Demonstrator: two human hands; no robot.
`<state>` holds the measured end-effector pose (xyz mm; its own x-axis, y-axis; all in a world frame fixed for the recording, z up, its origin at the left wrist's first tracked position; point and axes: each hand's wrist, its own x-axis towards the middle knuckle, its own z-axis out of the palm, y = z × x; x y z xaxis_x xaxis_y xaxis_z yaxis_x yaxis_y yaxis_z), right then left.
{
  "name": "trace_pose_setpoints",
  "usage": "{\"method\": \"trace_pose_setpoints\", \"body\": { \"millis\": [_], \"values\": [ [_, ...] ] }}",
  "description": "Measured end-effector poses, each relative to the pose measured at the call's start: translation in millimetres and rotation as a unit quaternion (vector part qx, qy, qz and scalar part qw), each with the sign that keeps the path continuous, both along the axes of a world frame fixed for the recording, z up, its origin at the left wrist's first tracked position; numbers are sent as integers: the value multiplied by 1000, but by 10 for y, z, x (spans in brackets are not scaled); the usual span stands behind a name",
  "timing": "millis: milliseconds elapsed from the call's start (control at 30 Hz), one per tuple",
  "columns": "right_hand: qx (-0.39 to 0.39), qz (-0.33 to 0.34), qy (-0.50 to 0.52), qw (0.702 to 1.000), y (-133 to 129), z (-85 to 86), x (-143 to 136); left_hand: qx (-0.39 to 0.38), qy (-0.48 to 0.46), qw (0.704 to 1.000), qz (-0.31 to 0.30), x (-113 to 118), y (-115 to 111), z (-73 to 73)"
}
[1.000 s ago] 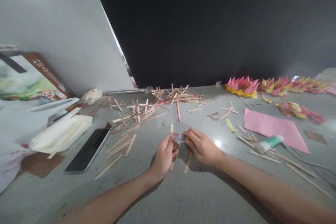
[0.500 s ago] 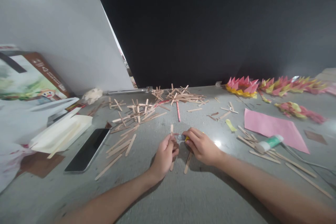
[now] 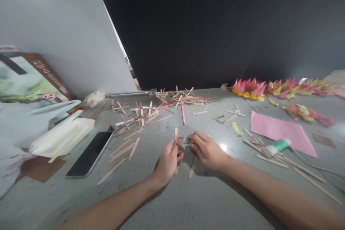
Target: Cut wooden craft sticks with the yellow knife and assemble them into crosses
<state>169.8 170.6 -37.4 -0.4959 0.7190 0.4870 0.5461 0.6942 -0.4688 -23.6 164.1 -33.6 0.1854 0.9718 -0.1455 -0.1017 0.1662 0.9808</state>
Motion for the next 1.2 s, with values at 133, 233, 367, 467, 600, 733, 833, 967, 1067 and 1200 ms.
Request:
{"method": "trace_pose_setpoints", "body": {
  "millis": [133,233,367,467,600,733,833,967,1067,1200],
  "values": [
    [-2,-2,-4,1000,1,0,-1,3,-2,1000,-5,-5,12,-28],
    [-2,-1,-5,1000,5,-6,0,-2,0,1000,-7,-9,17,-43],
    [-10,2,-5,1000,4,-14,-1,-11,-10,1000,-3,-8,10,-18],
    [-11,2,-5,1000,0,-11,-5,-25,-31,999,1,-5,5,7],
    [-2,0,-5,1000,-4,4,-8,-27,-38,999,-2,-13,8,-10],
    [-3,1,-6,1000,-4,16,-5,-25,-32,999,-9,-24,13,-54],
    [-6,0,-7,1000,-4,19,-4,-25,-25,999,-15,-28,13,-63],
    [-8,1,-10,1000,-2,19,-4,-31,-19,999,-21,-29,8,-44],
    [-11,1,-12,1000,-1,15,-4,-27,-14,999,-23,-27,7,-38],
    [-13,1,-14,1000,0,4,-6,-21,-12,999,-25,-24,11,-49]
  ]
}}
